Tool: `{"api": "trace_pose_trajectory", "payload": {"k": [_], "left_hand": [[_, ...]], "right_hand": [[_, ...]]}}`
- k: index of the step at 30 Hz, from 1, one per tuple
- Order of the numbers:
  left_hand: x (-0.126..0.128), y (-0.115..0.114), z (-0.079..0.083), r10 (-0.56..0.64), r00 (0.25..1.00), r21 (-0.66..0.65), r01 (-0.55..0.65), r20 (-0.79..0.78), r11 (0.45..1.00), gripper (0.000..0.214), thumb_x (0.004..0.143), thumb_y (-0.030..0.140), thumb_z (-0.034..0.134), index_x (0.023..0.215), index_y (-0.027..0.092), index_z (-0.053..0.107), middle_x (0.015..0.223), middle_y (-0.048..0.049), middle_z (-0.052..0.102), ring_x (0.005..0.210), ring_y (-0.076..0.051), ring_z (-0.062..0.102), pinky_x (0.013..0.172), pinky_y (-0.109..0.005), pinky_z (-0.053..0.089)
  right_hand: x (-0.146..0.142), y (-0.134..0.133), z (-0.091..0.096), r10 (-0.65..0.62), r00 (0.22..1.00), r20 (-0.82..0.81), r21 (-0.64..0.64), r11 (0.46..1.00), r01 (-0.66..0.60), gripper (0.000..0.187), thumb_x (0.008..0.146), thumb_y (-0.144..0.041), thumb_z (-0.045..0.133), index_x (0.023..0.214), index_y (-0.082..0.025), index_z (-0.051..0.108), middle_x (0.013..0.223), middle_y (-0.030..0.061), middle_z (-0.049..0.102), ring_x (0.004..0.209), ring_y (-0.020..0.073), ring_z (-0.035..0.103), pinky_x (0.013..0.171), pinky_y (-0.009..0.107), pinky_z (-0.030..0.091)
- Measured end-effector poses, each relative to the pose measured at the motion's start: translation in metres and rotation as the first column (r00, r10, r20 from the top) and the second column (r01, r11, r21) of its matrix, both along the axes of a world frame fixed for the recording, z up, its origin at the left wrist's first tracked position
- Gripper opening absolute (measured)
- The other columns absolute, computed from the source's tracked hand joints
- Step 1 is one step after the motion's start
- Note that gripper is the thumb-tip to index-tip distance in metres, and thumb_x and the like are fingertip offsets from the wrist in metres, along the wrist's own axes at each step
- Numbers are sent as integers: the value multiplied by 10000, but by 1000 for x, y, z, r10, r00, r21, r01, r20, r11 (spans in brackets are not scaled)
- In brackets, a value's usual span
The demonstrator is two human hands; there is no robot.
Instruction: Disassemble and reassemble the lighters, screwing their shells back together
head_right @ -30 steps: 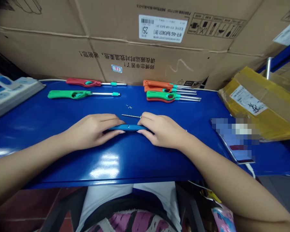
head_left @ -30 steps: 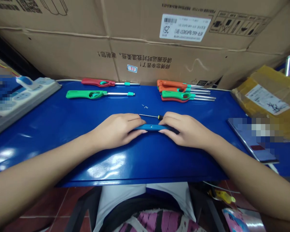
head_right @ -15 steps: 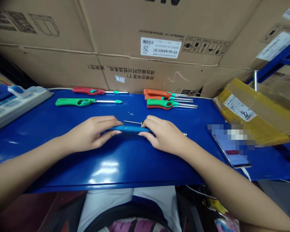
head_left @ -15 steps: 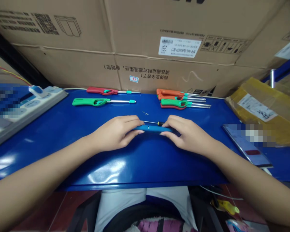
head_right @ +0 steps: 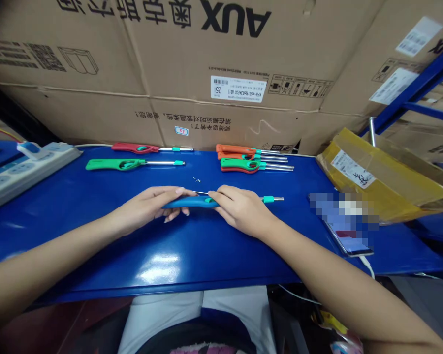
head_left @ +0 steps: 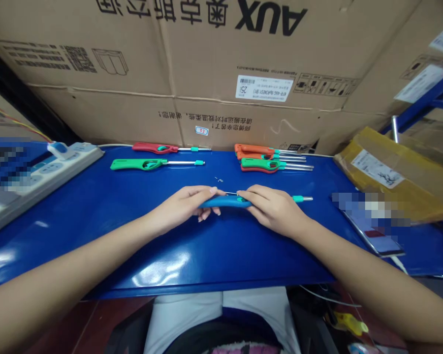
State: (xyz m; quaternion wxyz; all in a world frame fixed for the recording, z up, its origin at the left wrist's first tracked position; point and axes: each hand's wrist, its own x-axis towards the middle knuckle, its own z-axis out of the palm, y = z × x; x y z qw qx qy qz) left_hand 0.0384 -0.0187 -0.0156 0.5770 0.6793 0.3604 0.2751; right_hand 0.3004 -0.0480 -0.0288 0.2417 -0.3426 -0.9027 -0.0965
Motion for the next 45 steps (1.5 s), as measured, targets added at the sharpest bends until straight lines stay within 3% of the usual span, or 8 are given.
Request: {"api": "trace_pose_trajectory", "payload": {"k": [5, 8, 14, 19, 26, 33, 40, 45], "left_hand": [[-6, -4, -1, 9, 991, 522, 64, -136, 850, 369, 941, 410, 665, 1225, 180, 712, 1002, -64, 775, 725, -139, 710, 699, -240, 592], [-7, -7, -2, 0, 986, 650, 109, -165, 752, 305, 945, 364, 672, 1187, 190, 738, 1113, -83, 779, 908, -185, 748, 801, -257, 603], [-4, -10, -4, -18, 988, 649, 116, -155, 751, 258, 956, 326, 661, 1144, 179, 758, 1071, -77, 796, 957, -198, 761, 880, -270, 600], [-9, -1, -1, -44, 982, 681, 160, -184, 715, 260, 963, 307, 645, 1167, 193, 759, 1114, -75, 790, 940, -184, 761, 850, -244, 594], [-7, 2, -4, 67, 996, 436, -35, -57, 899, 312, 850, 402, 780, 1026, 144, 771, 751, -34, 770, 554, -137, 689, 582, -222, 582], [-5, 5, -2, 63, 986, 224, -96, 152, 970, 337, 964, 421, 643, 1081, 116, 728, 739, -53, 761, 662, -154, 738, 649, -230, 619], [-10, 4, 3, 63, 998, 348, -49, -28, 936, 325, 951, 415, 654, 1083, 131, 739, 762, -51, 773, 663, -173, 745, 647, -247, 618], [-9, 3, -5, -61, 944, 621, 261, -325, 739, 251, 949, 365, 663, 1114, 204, 763, 1056, -50, 785, 911, -182, 745, 833, -253, 582]], "right_hand": [[0, 0, -1, -2, 983, -186, -177, 984, -32, 264, 1016, -270, 543, 1229, -176, 666, 1078, 105, 728, 924, 199, 714, 797, 330, 599], [-3, -1, 1, 85, 972, -218, -221, 966, -134, 291, 1031, -316, 531, 1264, -187, 648, 1143, 111, 728, 1017, 203, 703, 867, 339, 588], [-6, -3, -1, 93, 960, -265, -232, 960, -157, 235, 1044, -276, 496, 1046, -166, 704, 970, 86, 778, 888, 194, 726, 805, 320, 583], [-4, -3, 1, 53, 984, -172, -269, 958, -99, 303, 1022, -334, 552, 1253, -178, 673, 1150, 103, 772, 1042, 239, 721, 904, 383, 581], [3, 1, 6, 2, 990, -138, -435, 898, -62, 180, 992, -313, 617, 1042, -184, 732, 996, 67, 787, 862, 194, 732, 772, 291, 528], [9, 1, 9, -58, 985, -164, -464, 885, -25, 280, 962, -362, 654, 768, -159, 648, 666, 4, 642, 530, 106, 513, 559, 233, 353], [8, 2, 7, -58, 996, -69, -451, 892, 21, 252, 973, -362, 642, 835, -158, 695, 784, 52, 731, 649, 157, 637, 622, 262, 410], [3, 0, 6, -18, 996, 93, -413, 909, 55, 207, 996, -353, 609, 1052, -193, 728, 968, 61, 786, 874, 219, 733, 713, 298, 454]]}}
